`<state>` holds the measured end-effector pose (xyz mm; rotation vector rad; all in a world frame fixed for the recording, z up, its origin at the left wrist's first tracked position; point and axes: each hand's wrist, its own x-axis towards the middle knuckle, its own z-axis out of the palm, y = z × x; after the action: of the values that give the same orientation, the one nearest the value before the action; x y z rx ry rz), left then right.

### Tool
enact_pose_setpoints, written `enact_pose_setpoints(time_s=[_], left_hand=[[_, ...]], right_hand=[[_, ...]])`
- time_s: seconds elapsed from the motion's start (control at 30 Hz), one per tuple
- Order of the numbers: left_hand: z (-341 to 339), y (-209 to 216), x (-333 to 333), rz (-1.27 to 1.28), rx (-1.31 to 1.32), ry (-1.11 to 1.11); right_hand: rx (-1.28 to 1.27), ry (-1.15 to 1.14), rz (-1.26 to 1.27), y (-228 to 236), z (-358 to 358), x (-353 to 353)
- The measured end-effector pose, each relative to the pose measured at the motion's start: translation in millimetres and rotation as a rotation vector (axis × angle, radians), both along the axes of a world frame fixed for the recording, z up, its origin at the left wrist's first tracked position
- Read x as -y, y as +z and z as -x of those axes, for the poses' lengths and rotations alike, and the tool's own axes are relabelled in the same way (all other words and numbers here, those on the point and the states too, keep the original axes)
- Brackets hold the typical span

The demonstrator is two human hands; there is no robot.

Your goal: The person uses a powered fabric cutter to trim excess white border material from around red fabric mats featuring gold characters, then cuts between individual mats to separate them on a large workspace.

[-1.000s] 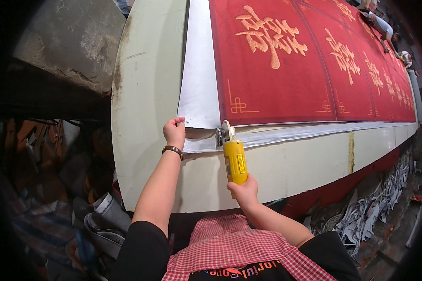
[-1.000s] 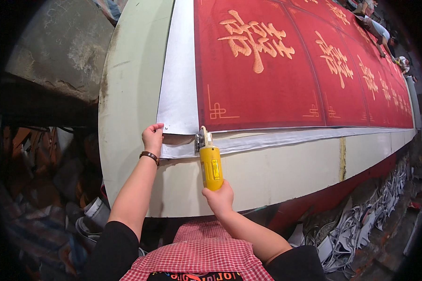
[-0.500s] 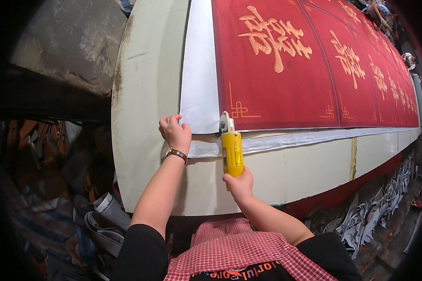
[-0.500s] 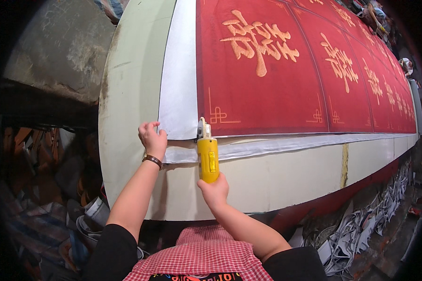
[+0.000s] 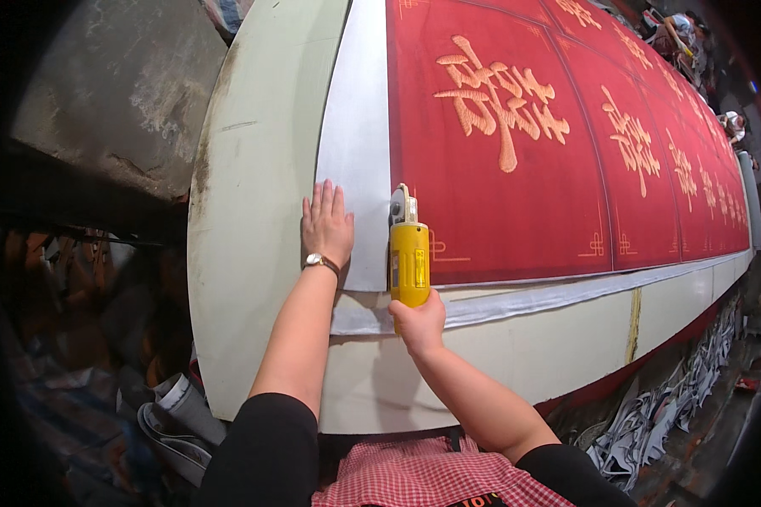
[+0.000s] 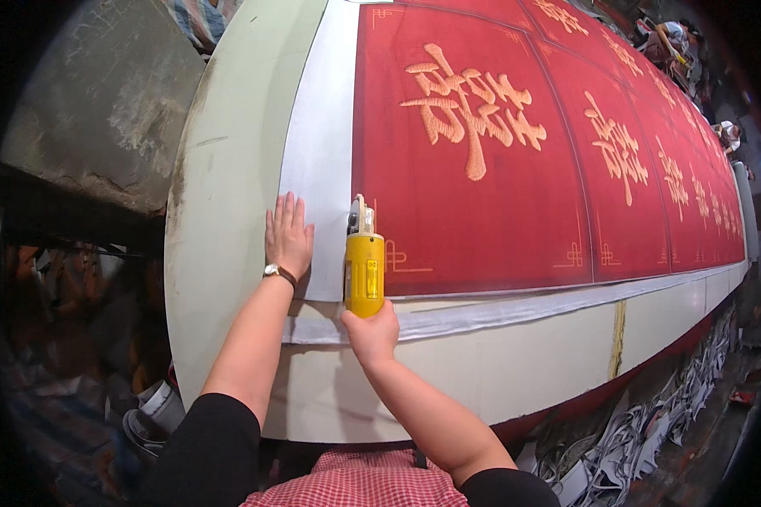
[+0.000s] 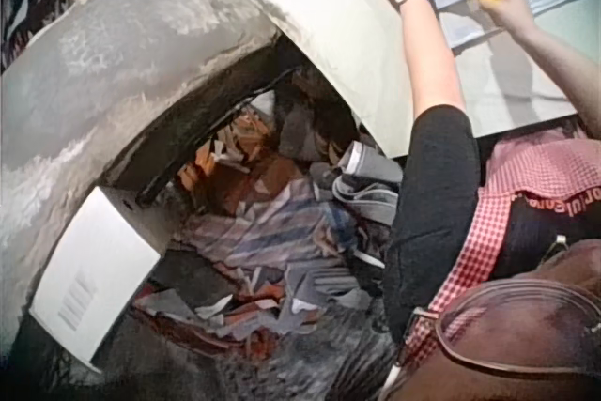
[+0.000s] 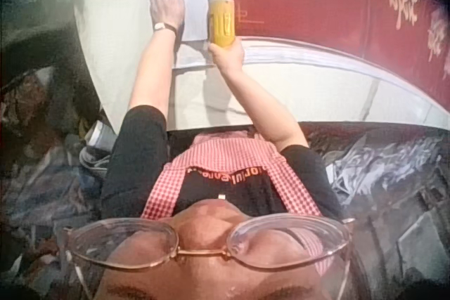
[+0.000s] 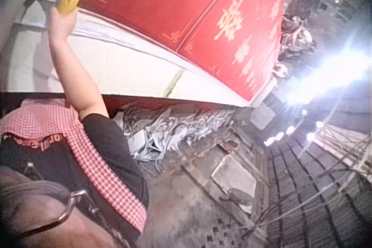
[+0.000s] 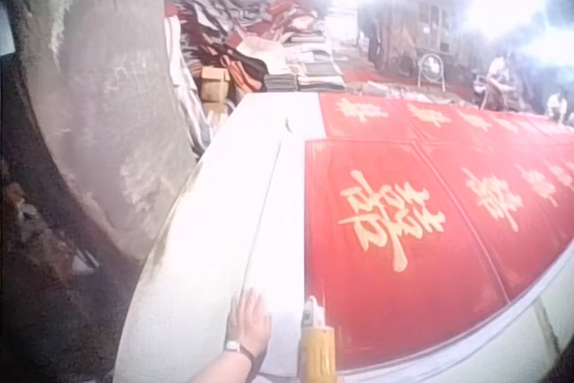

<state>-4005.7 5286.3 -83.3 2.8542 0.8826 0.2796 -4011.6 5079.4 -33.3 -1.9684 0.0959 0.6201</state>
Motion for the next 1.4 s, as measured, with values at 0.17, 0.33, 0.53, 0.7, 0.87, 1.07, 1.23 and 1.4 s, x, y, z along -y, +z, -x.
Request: enact_pose_setpoints(time_s=[0.17, 0.33, 0.53, 0.7, 0.87, 1.07, 1.23, 1.4], left_hand=[[6, 1, 7, 0.04, -0.048, 0.062], [5, 6, 7, 0.046, -0.041, 0.051], [3, 12, 7, 0.072, -0.05, 0.052], [4, 17, 6, 0.071, -0.077, 0.059], [1, 16, 6, 0.075, -0.09, 0.068], [1, 17, 6, 0.105, -0.075, 0.055], [2, 24, 4, 0.139, -0.086, 0.056], [1, 20, 5, 0.149, -0.085, 0.042]], right_hand=[[-0.055, 0.007, -0.005, 6, -29, -28], [-0.011, 0.027, -0.051, -7, -61, -56], [0.129, 0.0, -0.044, -25, -108, -94], [0.068, 0.001, -0.028, -17, -147, -130], [0.039, 0.044, -0.014, -28, -193, -157], [0.114, 0.037, 0.022, -31, -243, -198], [0.149, 0.006, -0.001, -28, -270, -226], [0.139, 0.045, 0.041, -35, -312, -251]])
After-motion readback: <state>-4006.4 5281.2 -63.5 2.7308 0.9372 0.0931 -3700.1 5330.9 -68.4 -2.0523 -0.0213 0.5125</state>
